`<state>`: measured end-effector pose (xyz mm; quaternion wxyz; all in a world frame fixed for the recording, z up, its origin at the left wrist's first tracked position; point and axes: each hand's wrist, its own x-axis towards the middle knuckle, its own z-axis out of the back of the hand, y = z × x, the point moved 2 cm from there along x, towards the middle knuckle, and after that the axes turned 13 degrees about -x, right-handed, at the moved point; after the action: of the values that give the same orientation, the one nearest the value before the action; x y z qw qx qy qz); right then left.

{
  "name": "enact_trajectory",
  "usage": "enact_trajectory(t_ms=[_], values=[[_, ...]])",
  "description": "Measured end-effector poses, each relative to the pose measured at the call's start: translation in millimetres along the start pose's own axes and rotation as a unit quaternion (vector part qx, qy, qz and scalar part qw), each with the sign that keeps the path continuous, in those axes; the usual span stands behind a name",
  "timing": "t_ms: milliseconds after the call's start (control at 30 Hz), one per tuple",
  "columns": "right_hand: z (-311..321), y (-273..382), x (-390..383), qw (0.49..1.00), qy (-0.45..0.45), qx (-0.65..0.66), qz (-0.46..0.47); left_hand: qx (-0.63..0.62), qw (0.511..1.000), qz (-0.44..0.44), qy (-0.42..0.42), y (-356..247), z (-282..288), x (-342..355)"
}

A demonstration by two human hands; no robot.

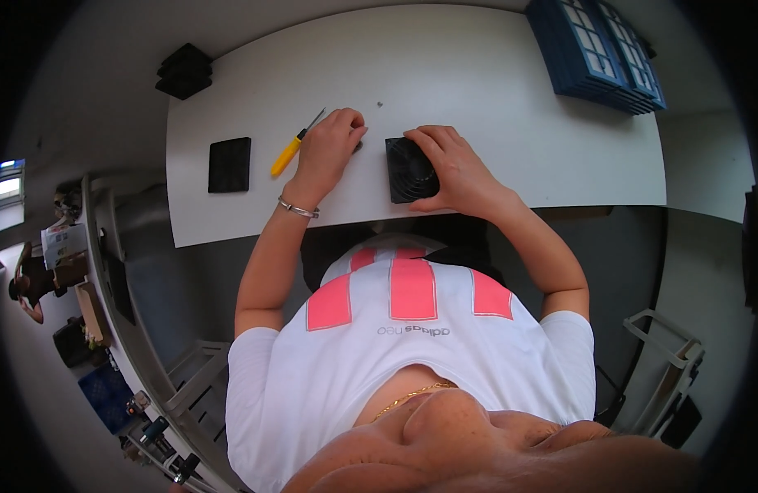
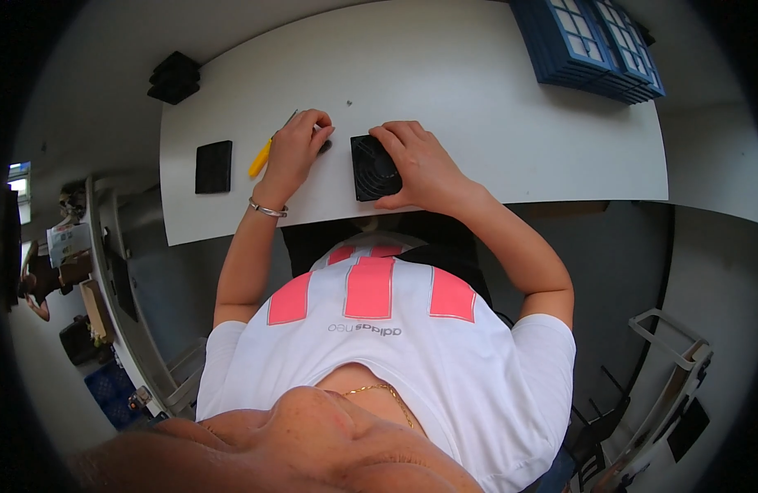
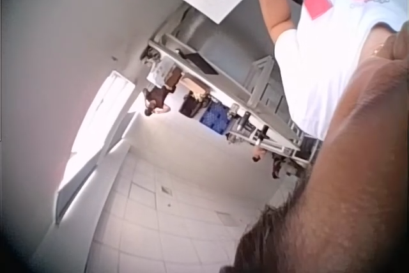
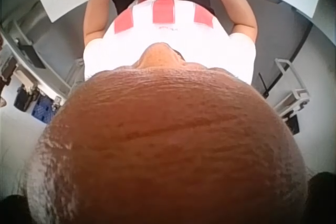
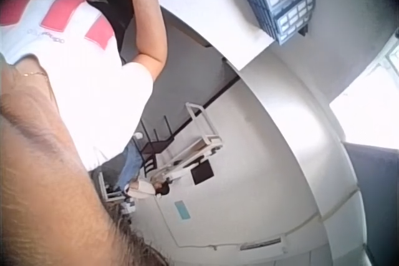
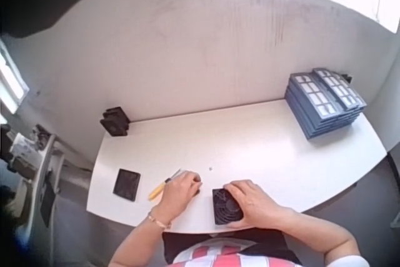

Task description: Repairing and cleaning a computer cooling fan and its grill.

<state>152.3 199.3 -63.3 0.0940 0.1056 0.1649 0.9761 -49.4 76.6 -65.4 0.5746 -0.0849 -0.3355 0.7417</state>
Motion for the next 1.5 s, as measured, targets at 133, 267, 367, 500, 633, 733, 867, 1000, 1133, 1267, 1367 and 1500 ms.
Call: enact_trajectory(t_ms=[133,267,367,500,633,733,867,1000,1133,1267,1367,1500], values=[[2.1,1.9,1.0,0.999,0.042,0.015,-0.02,-0.03,0.999,0.035,0.02,6.1,-4.3,3.6],[0.1,4.3,2.3,1.0,0.008,-0.003,-0.006,-0.079,0.996,0.048,0.002,5.0,-2.9,8.4],[-0.3,4.9,3.1,1.0,0.007,0.003,-0.009,-0.174,0.983,0.053,0.034,-2.8,2.2,7.7],[-0.7,4.2,3.4,1.0,0.002,0.017,-0.004,-0.225,0.971,0.069,0.041,-17.1,-0.2,0.9],[-1.8,2.9,3.3,1.0,0.001,0.025,-0.006,-0.221,0.973,0.044,0.048,-19.8,-4.6,1.2],[-1.4,3.7,3.4,0.999,0.001,0.033,-0.005,-0.227,0.971,0.056,0.057,-16.9,-5.8,3.5],[-2.2,4.1,3.4,0.999,-0.005,0.042,-0.007,-0.293,0.944,0.123,0.086,-9.9,-8.7,6.1],[-1.5,3.7,2.0,0.999,-0.007,0.043,-0.013,-0.319,0.934,0.138,0.084,-9.6,-11.8,4.8],[0.8,4.3,2.2,0.998,0.005,0.058,-0.018,-0.373,0.895,0.21,0.123,-11.4,-14.5,8.4],[1.0,4.9,2.2,0.998,-0.001,0.055,-0.017,-0.436,0.837,0.264,0.199,-10.5,-10.1,17.9],[-0.4,4.2,2.2,0.998,-0.003,0.056,-0.02,-0.433,0.817,0.29,0.248,-9.0,-7.3,22.2],[0.2,5.3,2.3,0.998,0.0,0.063,-0.023,-0.435,0.804,0.293,0.28,2.9,-9.4,30.5]])
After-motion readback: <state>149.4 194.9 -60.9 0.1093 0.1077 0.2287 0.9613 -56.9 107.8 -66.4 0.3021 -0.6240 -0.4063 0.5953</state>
